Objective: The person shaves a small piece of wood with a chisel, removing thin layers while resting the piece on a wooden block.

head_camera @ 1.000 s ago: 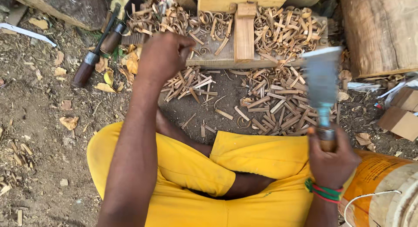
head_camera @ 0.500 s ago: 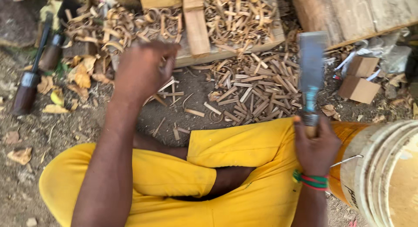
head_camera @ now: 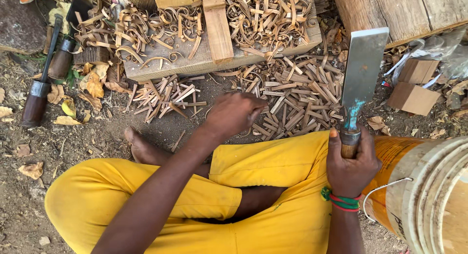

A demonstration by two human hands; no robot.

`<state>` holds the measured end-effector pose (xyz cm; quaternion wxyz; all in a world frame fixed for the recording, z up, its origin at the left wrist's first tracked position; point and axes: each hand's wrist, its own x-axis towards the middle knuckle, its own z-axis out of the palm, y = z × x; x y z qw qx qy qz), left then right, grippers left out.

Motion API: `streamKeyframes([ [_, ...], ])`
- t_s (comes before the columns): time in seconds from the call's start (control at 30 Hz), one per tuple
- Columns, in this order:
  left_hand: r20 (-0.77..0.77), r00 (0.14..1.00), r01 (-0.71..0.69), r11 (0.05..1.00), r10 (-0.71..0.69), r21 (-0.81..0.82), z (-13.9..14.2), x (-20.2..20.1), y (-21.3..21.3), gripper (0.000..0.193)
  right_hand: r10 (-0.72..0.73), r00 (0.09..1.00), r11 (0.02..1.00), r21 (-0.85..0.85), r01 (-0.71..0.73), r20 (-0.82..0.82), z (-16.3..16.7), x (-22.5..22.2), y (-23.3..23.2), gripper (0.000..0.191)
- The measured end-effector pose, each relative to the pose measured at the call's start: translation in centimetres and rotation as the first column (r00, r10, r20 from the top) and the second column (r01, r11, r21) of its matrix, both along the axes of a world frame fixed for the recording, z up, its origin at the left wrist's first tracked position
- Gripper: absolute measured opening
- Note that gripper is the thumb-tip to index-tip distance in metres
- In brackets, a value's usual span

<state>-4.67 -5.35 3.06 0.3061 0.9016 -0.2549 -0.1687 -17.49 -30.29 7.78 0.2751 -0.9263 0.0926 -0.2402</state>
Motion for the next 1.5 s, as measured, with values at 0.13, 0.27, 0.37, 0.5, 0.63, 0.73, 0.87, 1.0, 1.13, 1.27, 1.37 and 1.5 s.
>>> streamKeyframes([
  [0.13,-0.009,0.999,0.040,0.995,-0.040,0.094,-2.9,-0.7,-1.8,0.027,-0.022,1.000,0.999,0.028,0.022,-0.004,-0.3,-0.2,-0.1,0.032],
  [0.27,0.092,0.991,0.081,0.985,-0.096,0.152,-5.3,-1.4,-3.6,0.026,-0.004,1.000,1.000,0.009,0.004,-0.008,-0.2,-0.1,0.0,0.032],
  [0.37,0.088,0.980,0.153,0.959,-0.178,0.239,-5.8,-1.8,-4.9,0.046,0.022,1.000,0.999,-0.033,-0.021,0.020,-0.3,0.0,0.1,0.031],
  [0.5,0.035,0.994,0.098,0.990,-0.102,0.101,-5.2,-1.7,-5.1,0.061,0.010,1.000,1.000,-0.009,-0.010,0.000,-0.3,0.1,0.2,0.034],
  [0.63,0.008,1.000,-0.026,0.999,0.025,0.033,-4.5,0.0,-3.6,0.045,0.008,1.000,1.000,-0.014,-0.008,-0.008,-0.3,0.2,0.3,0.035],
  [0.73,0.004,0.997,-0.077,0.997,0.077,0.017,-4.1,1.0,-2.8,0.041,0.023,1.000,1.000,-0.016,-0.023,-0.004,-0.4,0.1,0.4,0.035],
  [0.87,-0.022,0.997,-0.077,0.993,0.075,-0.084,-3.6,0.8,-2.6,0.041,0.015,1.000,0.999,-0.028,-0.015,-0.024,-0.5,0.1,0.4,0.034],
  [1.0,-0.074,0.996,-0.063,0.997,0.059,-0.052,-3.0,0.8,-2.5,0.037,0.029,0.999,0.997,-0.076,-0.030,-0.015,-0.7,0.0,0.1,0.035],
  [1.13,-0.080,0.994,-0.078,0.994,0.073,-0.070,-2.9,1.1,-1.9,0.037,0.041,0.999,0.990,-0.137,-0.041,0.000,-0.8,0.0,0.0,0.035],
  [1.27,0.005,0.995,-0.095,0.992,0.096,-0.079,-3.4,1.4,-1.4,0.035,0.025,0.999,0.997,-0.077,-0.027,-0.021,-0.8,0.0,0.1,0.035],
  [1.37,-0.014,0.994,-0.108,0.989,0.108,-0.104,-4.1,1.5,-1.7,0.028,0.015,0.999,0.996,-0.085,-0.017,-0.032,-0.7,0.0,0.2,0.034],
  [1.5,-0.082,0.995,-0.063,0.998,0.063,0.004,-4.9,1.2,-2.3,0.037,0.023,0.999,0.993,-0.112,-0.025,-0.027,-0.6,0.0,0.3,0.033],
])
